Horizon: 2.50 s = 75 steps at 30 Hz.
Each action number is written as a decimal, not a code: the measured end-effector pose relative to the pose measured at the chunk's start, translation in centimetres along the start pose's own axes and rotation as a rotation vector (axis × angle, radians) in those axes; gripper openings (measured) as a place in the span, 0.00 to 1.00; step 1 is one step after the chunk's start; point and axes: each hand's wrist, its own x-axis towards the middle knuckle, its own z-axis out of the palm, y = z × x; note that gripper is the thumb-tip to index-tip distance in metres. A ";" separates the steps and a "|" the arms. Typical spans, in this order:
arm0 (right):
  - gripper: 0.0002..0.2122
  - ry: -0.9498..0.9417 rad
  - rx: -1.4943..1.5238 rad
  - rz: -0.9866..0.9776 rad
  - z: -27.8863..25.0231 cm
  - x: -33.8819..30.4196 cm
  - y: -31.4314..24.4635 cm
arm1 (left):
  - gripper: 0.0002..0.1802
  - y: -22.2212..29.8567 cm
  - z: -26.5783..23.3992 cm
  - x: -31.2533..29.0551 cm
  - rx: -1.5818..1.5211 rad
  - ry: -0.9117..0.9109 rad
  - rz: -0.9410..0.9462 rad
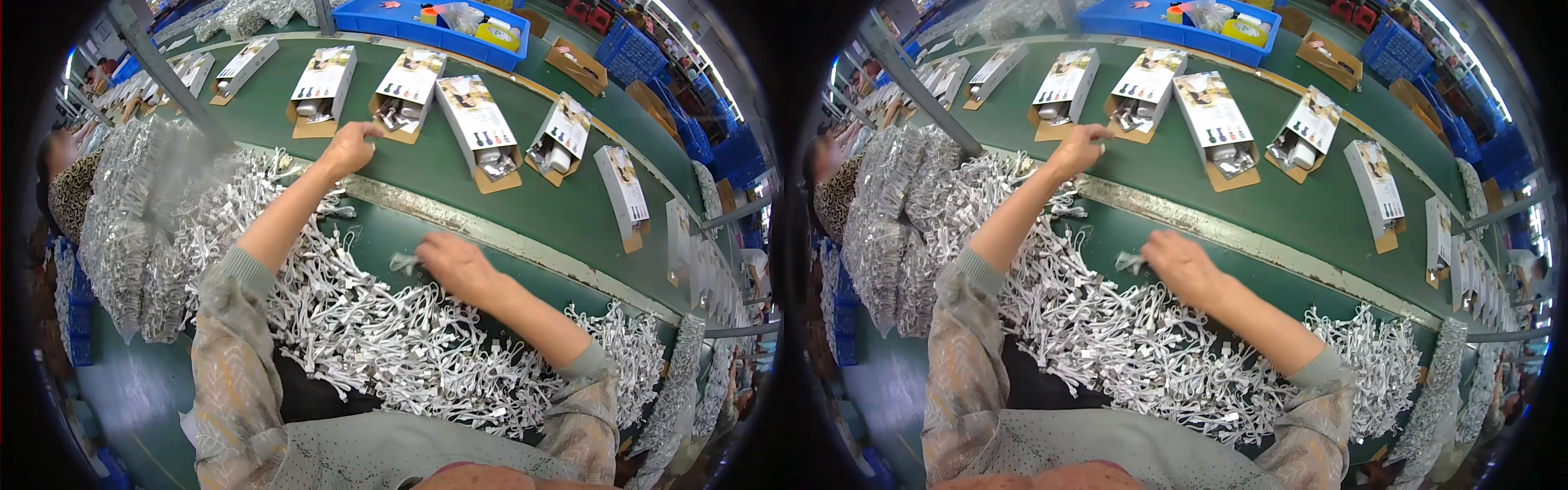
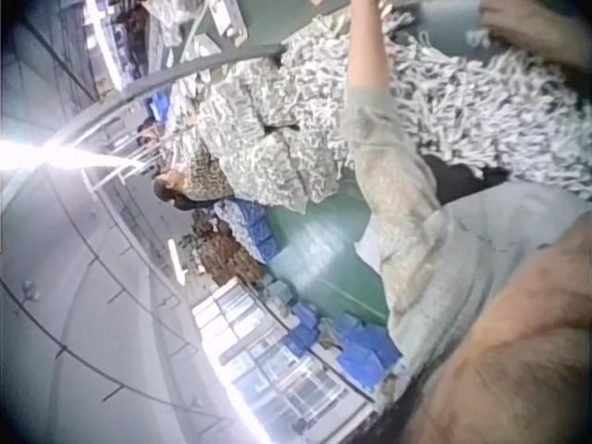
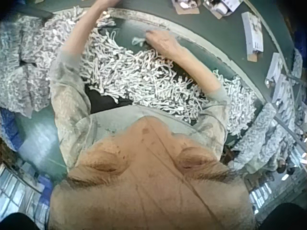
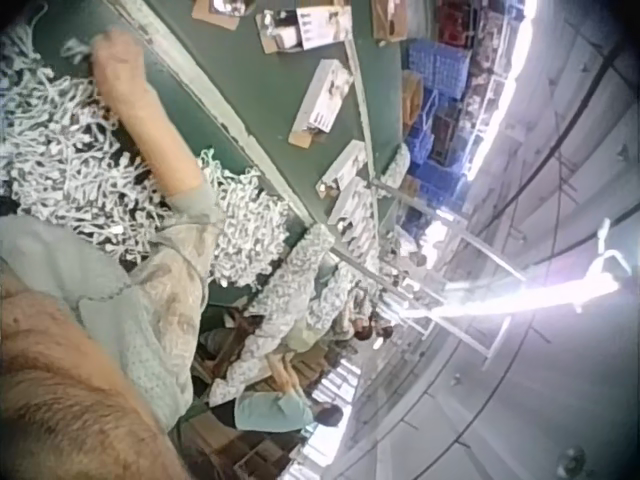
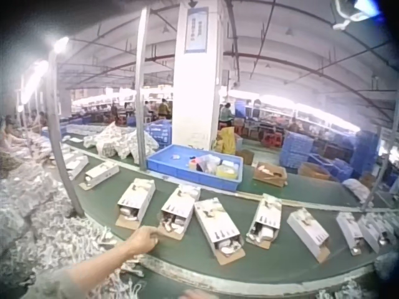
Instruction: The person picks up a white cable from a pile, folds it by hand, and places it into a cardboard box on a conveyor belt, repeating the process for several boxes.
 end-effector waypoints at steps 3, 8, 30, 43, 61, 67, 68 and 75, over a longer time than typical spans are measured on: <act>0.09 0.009 0.096 0.252 -2.9 -0.6 -0.4 | 0.19 1.0 -1.9 -5.0 0.303 -0.140 0.030; 0.11 -0.110 0.764 0.651 -3.4 -0.5 -0.5 | 0.22 1.2 -0.4 -11.1 0.661 -0.061 -0.112; 0.10 0.778 1.726 0.961 3.8 18.8 10.3 | 0.09 4.1 5.7 -17.4 0.092 0.272 0.361; 0.11 0.108 0.165 0.012 1.4 10.3 -1.8 | 0.16 4.1 2.0 -19.4 -0.023 0.122 0.417; 0.08 0.141 0.115 0.449 -1.8 1.4 -1.0 | 0.40 13.7 1.4 -34.7 0.192 -0.308 0.493; 0.10 0.226 0.627 0.742 -4.1 -1.4 0.7 | 0.35 11.0 4.3 -29.9 0.372 -0.306 0.444; 0.10 0.235 0.669 0.774 -4.7 -2.0 0.7 | 0.34 10.8 3.9 -29.4 0.347 -0.292 0.409; 0.11 0.299 0.851 0.866 -5.9 -4.7 0.2 | 0.25 11.5 6.2 -29.6 0.447 0.020 0.342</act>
